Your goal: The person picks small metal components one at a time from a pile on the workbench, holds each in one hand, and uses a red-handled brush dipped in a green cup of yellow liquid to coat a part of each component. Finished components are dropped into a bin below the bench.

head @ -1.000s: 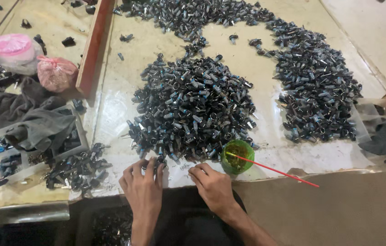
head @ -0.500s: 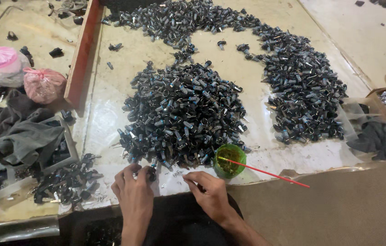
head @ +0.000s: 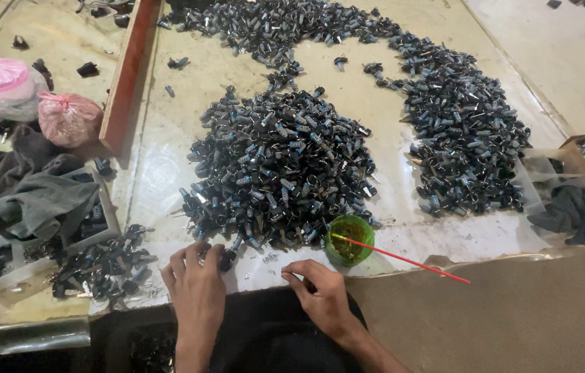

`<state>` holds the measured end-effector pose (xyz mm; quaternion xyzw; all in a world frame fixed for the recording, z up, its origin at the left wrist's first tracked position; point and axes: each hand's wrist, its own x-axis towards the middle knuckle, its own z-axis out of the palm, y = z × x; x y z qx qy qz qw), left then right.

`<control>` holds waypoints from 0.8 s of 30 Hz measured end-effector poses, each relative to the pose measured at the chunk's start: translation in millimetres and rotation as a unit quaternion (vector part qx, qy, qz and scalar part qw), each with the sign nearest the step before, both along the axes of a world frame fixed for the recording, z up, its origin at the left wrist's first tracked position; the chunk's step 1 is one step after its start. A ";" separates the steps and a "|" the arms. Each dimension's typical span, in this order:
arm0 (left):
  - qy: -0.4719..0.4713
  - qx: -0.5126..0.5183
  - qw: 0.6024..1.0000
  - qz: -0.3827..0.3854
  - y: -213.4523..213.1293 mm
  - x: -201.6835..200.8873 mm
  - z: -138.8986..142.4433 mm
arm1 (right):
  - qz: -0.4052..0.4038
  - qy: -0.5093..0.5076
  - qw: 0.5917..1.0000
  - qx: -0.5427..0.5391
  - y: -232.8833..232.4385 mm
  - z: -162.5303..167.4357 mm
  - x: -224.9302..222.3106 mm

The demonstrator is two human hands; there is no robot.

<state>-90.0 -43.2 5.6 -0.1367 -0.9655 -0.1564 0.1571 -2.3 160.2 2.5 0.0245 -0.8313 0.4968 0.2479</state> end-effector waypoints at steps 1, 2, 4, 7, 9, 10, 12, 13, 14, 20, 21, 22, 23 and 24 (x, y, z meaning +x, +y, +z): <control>0.022 0.014 1.000 0.002 -0.1 -0.6 0.8 | -0.005 -0.016 1.000 -0.007 -0.1 0.7 0.5; 0.045 0.028 0.999 0.002 -0.1 -1.7 1.7 | -0.008 -0.025 1.000 -0.009 0.0 1.2 1.1; 0.076 0.082 0.994 0.004 0.0 -2.0 3.0 | -0.016 -0.042 0.999 -0.012 0.8 1.6 2.6; 0.094 0.207 0.974 0.014 -0.2 3.0 3.9 | -0.020 -0.056 0.998 -0.027 2.9 1.2 5.1; 0.112 0.303 0.946 0.030 3.4 9.7 3.5 | 0.013 -0.024 0.998 -0.054 3.9 0.8 6.5; 0.123 0.336 0.934 0.003 6.4 14.0 3.1 | 0.030 -0.008 0.997 -0.068 4.2 0.7 7.2; 0.144 0.401 0.903 -0.048 16.1 26.4 2.1 | 0.063 -0.009 0.988 -0.142 4.5 0.5 8.3; 0.127 0.415 0.899 -0.064 22.0 32.4 1.7 | 0.080 -0.009 0.981 -0.179 4.4 0.3 9.0; 0.110 0.429 0.893 -0.080 28.3 39.7 1.5 | 0.078 -0.013 0.978 -0.195 4.3 0.1 9.7; 0.060 0.430 0.890 -0.138 57.2 73.7 1.4 | 0.070 -0.030 0.959 -0.273 4.3 -4.9 15.5; 0.058 0.432 0.887 -0.152 58.4 75.6 1.3 | 0.062 -0.037 0.955 -0.288 4.4 -5.9 16.5; 0.064 0.430 0.887 -0.157 59.3 76.5 1.4 | 0.054 -0.045 0.951 -0.303 4.8 -6.5 17.3; 0.070 0.427 0.887 -0.163 59.4 76.8 1.5 | 0.052 -0.047 0.954 -0.290 5.6 -6.7 18.2; 0.076 0.423 0.887 -0.169 58.8 76.4 1.7 | 0.049 -0.049 0.958 -0.279 6.5 -6.5 19.2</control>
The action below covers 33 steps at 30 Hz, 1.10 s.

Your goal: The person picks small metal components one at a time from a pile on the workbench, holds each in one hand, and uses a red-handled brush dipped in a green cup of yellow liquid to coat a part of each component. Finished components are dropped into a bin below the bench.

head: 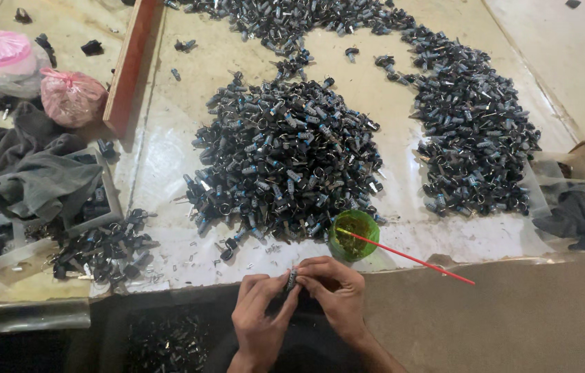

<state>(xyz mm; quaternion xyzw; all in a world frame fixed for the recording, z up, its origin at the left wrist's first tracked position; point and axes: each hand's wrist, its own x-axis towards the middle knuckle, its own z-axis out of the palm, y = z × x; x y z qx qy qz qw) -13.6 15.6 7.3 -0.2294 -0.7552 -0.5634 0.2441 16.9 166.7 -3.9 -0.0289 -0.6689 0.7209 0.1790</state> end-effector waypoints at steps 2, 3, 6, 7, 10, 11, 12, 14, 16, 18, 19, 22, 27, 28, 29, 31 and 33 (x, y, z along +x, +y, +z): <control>0.014 -0.025 1.000 0.002 -1.7 0.2 1.1 | -0.009 -0.002 0.999 0.044 2.4 1.6 2.4; 0.021 -0.039 0.999 0.001 -2.3 0.2 2.0 | -0.018 0.000 0.997 0.074 3.6 2.6 3.6; 0.079 -0.099 0.992 0.017 -4.3 2.2 6.2 | -0.043 0.039 0.980 0.190 6.3 4.4 7.6; 0.095 -0.112 0.989 0.024 -4.6 2.8 7.8 | -0.051 0.058 0.970 0.232 6.7 4.0 8.9; 0.122 -0.129 0.984 0.033 -2.3 5.6 12.3 | -0.004 0.017 0.997 0.077 8.9 0.4 10.9; 0.117 -0.121 0.985 0.026 -0.9 6.3 13.5 | 0.010 -0.028 0.999 0.018 11.3 -0.9 10.2; 0.113 -0.111 0.987 0.020 -0.5 6.2 14.5 | 0.024 -0.072 0.996 -0.042 15.1 -1.9 8.4; 0.091 -0.097 0.991 -0.030 -1.7 5.1 15.3 | 0.046 -0.145 0.980 -0.126 22.5 -2.1 6.9; 0.094 -0.105 0.987 -0.073 -5.0 2.2 14.4 | 0.061 -0.199 0.962 -0.174 29.1 -0.6 5.5; 0.119 -0.134 0.977 -0.112 -7.9 0.2 11.5 | 0.063 -0.149 0.985 -0.057 33.7 1.2 8.9; 0.081 -0.125 0.982 -0.113 -7.4 0.7 9.3 | 0.063 -0.122 0.991 0.002 34.9 1.0 11.0; -0.001 -0.116 0.986 -0.118 -1.9 5.1 0.7 | 0.007 -0.162 0.987 -0.002 22.9 -9.6 25.0; -0.052 -0.098 0.978 -0.175 5.3 13.4 -11.1 | -0.109 -0.170 0.971 -0.124 21.9 -35.5 47.7; -0.047 -0.077 0.982 -0.167 4.2 13.7 -11.6 | -0.142 -0.184 0.963 -0.139 29.3 -36.5 50.0; -0.041 -0.055 0.985 -0.156 2.9 12.7 -11.2 | -0.168 -0.134 0.956 -0.201 40.2 -34.5 51.8; -0.054 -0.029 0.991 -0.123 0.5 9.9 -7.9 | -0.233 -0.066 0.944 -0.223 62.2 -24.5 52.3; -0.092 -0.024 0.992 -0.081 -2.9 4.2 -3.0 | -0.266 -0.042 0.952 -0.146 76.0 -11.3 49.6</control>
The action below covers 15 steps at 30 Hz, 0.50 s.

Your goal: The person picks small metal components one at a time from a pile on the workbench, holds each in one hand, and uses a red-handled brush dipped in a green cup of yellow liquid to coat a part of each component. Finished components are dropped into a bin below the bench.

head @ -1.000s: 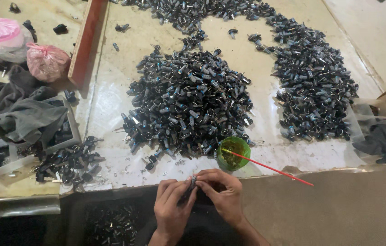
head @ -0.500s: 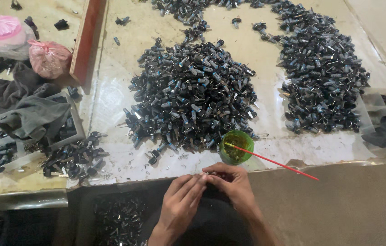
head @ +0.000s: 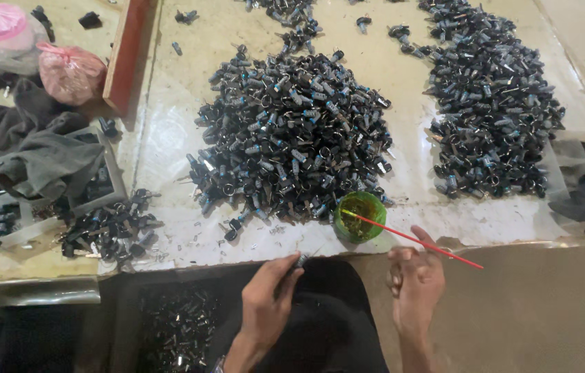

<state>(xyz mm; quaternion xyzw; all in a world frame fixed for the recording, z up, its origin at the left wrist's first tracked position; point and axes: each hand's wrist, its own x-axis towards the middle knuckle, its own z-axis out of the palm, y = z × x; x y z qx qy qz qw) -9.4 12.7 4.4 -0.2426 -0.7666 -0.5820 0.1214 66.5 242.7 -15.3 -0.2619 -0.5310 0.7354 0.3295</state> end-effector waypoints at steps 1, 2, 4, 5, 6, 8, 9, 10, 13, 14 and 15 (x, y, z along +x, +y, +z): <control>-0.002 0.006 1.000 0.007 0.5 -2.4 2.5 | 0.008 -0.005 0.999 0.039 3.1 6.3 -1.8; -0.006 0.011 1.000 0.013 0.2 -4.3 4.7 | 0.015 -0.011 0.997 0.075 4.5 12.1 -3.3; 0.009 0.009 1.000 0.022 -1.8 -5.6 7.4 | -0.044 0.046 0.981 0.184 4.5 21.6 -1.3; 0.025 0.000 0.999 0.025 -4.9 -4.7 7.6 | -0.068 0.069 0.968 0.232 2.2 23.6 1.6; 0.038 -0.009 0.999 0.031 -7.0 -2.7 6.7 | -0.074 0.081 0.973 0.202 1.0 24.8 5.7; 0.016 0.001 0.999 0.044 -10.2 -1.3 2.3 | -0.077 0.110 0.981 0.141 0.5 22.1 7.5; 0.008 0.005 0.999 0.049 -11.0 -2.2 -0.6 | -0.029 0.092 0.991 0.096 -2.6 17.4 6.8; -0.002 0.004 0.999 0.045 -11.5 -1.5 -3.7 | 0.013 0.070 0.996 0.048 -5.6 13.2 9.5; -0.015 0.000 0.999 0.037 -11.7 -2.8 -10.6 | 0.063 0.038 0.996 -0.041 -17.9 1.6 16.4; -0.007 -0.002 0.999 0.040 -12.0 -3.7 -11.5 | 0.069 0.038 0.995 -0.057 -20.4 -0.8 16.8; -0.001 -0.005 0.999 0.045 -12.9 -2.8 -11.4 | 0.074 0.045 0.995 -0.048 -23.6 -2.4 18.7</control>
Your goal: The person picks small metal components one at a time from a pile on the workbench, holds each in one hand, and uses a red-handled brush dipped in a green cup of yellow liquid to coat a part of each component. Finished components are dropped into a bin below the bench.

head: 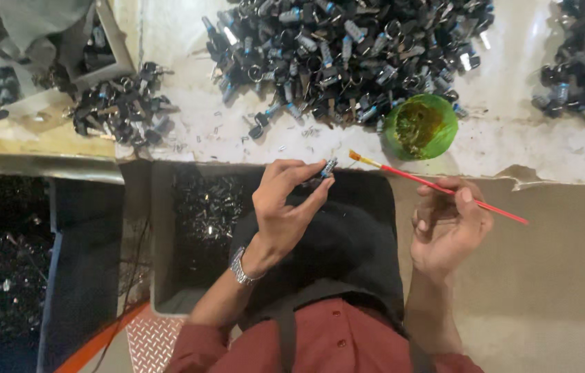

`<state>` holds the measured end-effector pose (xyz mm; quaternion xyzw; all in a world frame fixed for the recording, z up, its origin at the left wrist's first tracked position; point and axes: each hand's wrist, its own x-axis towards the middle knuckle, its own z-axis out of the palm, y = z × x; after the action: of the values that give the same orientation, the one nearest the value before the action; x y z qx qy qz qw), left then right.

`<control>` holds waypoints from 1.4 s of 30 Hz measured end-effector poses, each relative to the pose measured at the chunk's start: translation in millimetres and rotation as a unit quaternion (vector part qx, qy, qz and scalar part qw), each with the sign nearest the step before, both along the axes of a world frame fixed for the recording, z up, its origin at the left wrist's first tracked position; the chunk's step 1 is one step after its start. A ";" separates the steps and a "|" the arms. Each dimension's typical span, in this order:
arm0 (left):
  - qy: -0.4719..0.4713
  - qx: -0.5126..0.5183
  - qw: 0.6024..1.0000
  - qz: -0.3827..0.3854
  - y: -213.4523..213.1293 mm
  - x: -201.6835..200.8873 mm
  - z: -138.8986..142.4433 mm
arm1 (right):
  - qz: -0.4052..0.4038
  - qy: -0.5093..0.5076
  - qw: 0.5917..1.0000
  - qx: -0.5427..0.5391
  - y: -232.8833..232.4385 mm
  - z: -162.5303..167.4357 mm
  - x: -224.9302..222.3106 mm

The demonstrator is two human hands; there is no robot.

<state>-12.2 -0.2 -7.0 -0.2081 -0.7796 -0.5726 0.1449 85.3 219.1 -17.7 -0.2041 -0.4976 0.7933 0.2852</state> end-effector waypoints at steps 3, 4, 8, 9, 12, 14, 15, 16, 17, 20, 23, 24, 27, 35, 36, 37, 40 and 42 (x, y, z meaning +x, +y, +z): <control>-0.007 -0.004 1.000 0.006 -0.8 -0.2 2.1 | 0.014 0.022 1.000 0.011 -5.2 -1.4 0.3; -0.009 -0.002 1.000 0.008 -0.3 -0.5 2.8 | 0.017 0.018 1.000 0.002 -6.1 -0.9 0.3; -0.017 0.000 1.000 0.002 2.0 -0.9 2.8 | 0.020 -0.022 0.998 0.051 -6.0 0.1 -2.5; -0.017 -0.001 1.000 0.001 2.1 -1.1 2.2 | 0.005 -0.013 0.999 0.050 -5.1 0.1 -3.2; 0.003 -0.001 1.000 0.005 -0.3 -1.6 0.5 | -0.024 0.014 0.999 0.047 -4.5 -1.0 -3.8; -0.002 0.000 1.000 0.003 -2.0 -1.9 0.3 | -0.037 0.033 0.998 0.047 -5.5 -1.8 -2.8; -0.006 0.000 1.000 -0.002 -2.2 -1.6 0.7 | -0.023 0.020 0.998 0.061 -7.7 -2.9 -2.3; -0.005 -0.002 1.000 -0.002 -1.8 -1.4 1.0 | -0.013 0.008 0.997 0.076 -10.2 -4.5 -2.7; -0.002 -0.004 1.000 -0.004 -1.0 -1.4 1.4 | -0.005 -0.003 0.996 0.091 -10.8 -5.0 -3.3; 0.015 -0.012 1.000 -0.011 -1.3 -1.1 1.6 | -0.032 0.019 0.997 0.067 -4.7 -4.1 -7.4; 0.020 -0.030 0.999 0.017 -16.2 1.1 0.3 | -0.122 0.060 0.980 0.143 12.1 0.9 -10.7; 0.015 -0.042 0.999 0.028 -25.0 4.1 -0.1 | -0.134 0.075 0.973 0.173 15.6 0.7 -11.6; 0.003 -0.115 0.981 0.159 -51.0 6.4 -2.7 | -0.086 -0.009 0.963 0.255 18.1 -6.5 -17.7; 0.044 -0.319 0.929 0.183 -44.6 -33.7 -6.8 | -0.012 -0.212 0.907 0.364 -14.1 -0.3 -20.1; 0.053 -0.350 0.916 0.191 -39.8 -44.7 -7.9 | 0.040 -0.174 0.895 0.409 -22.9 3.3 -21.7; 0.050 -0.351 0.917 0.184 -36.3 -54.6 -8.9 | 0.090 -0.135 0.878 0.450 -33.0 6.3 -25.1; 0.065 -0.340 0.922 0.174 -34.0 -71.2 -9.8 | 0.165 -0.104 0.788 0.584 -63.7 10.8 -43.1; 0.092 -0.315 0.928 0.179 -39.5 -63.4 -7.7 | 0.180 -0.108 0.724 0.657 -75.0 13.4 -56.7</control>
<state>-75.7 -39.7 -14.7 -0.1522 -0.9273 -0.2404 0.2431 28.6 144.2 -4.3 0.0432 -0.9491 0.2767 0.1443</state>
